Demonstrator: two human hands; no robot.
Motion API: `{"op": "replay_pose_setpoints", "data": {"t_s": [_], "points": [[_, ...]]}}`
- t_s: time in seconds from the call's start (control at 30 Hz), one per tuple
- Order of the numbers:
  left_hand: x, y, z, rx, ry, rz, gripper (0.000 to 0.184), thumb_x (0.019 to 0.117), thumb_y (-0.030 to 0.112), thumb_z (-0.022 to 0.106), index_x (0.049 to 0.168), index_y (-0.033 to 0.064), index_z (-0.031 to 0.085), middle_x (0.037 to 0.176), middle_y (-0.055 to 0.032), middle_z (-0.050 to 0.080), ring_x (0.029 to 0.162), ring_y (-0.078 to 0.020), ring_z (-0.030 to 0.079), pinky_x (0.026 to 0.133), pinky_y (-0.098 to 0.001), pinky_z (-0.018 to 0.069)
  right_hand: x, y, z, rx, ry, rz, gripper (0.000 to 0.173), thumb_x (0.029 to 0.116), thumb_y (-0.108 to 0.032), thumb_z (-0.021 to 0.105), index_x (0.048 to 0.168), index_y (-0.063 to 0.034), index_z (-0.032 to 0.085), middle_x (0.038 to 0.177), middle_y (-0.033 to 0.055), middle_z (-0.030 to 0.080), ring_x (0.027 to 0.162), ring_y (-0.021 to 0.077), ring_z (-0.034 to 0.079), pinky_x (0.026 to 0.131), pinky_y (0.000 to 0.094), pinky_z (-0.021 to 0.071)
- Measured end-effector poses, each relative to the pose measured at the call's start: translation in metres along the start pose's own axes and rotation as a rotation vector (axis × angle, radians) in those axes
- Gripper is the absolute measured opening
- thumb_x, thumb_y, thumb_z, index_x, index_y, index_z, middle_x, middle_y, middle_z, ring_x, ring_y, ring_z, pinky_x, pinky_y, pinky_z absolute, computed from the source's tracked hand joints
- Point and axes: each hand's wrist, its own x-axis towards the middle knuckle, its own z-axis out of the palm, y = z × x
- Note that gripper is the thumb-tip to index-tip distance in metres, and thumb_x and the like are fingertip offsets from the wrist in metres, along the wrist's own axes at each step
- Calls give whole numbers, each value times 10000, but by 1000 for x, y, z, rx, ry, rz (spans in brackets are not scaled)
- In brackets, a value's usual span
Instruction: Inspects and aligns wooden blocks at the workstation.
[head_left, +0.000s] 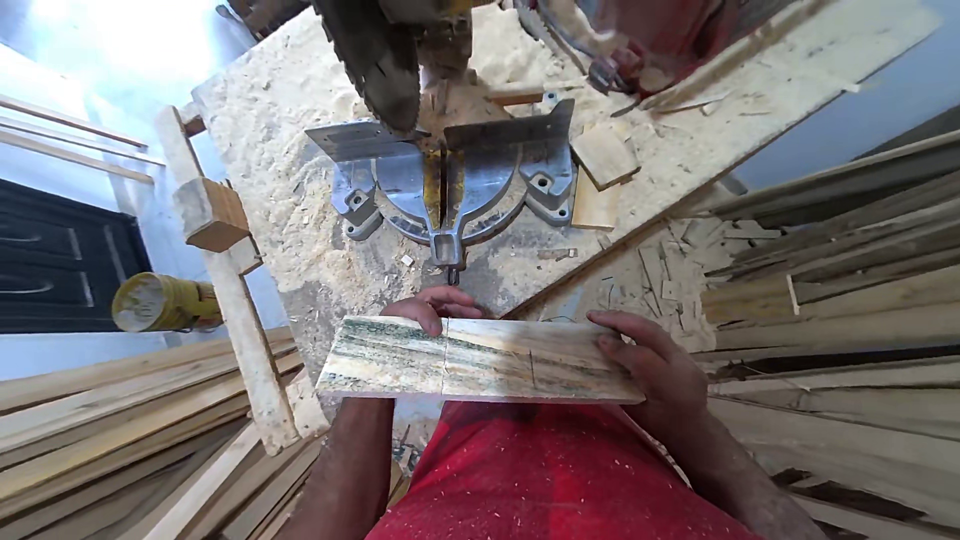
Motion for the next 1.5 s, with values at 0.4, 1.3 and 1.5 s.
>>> {"op": "replay_pose_setpoints", "data": {"t_s": [0.4, 1.3, 1.5], "points": [[-9, -1, 54, -46, 973, -548, 274, 853, 72, 802, 1083, -5, 675, 965, -190, 749, 840, -279, 761, 807, -486, 647, 15, 3, 9, 648, -333, 933, 202, 882, -231, 778, 1044, -115, 745, 770, 92, 736, 614, 224, 700, 582, 385, 621], [-36, 1, 34, 25, 308, -340, 605, 812, 567, 777, 1225, 142, 656, 1364, -197, 631, 1255, -355, 619, 983, -488, 572, -12, 11, 13, 193, -23, 313, 269, 890, -153, 772, 1156, -193, 773, 1301, 49, 677, 1127, 147, 683, 923, 354, 626], [-35, -1, 32, -34, 276, -334, 570, 847, 515, 765, 1249, 128, 648, 1382, -218, 611, 1260, -383, 608, 1001, -529, 555, -14, 11, 14, 184, -13, 296, 276, 895, -174, 775, 1170, -202, 770, 1300, 42, 676, 1133, 145, 678, 919, 353, 625]]}}
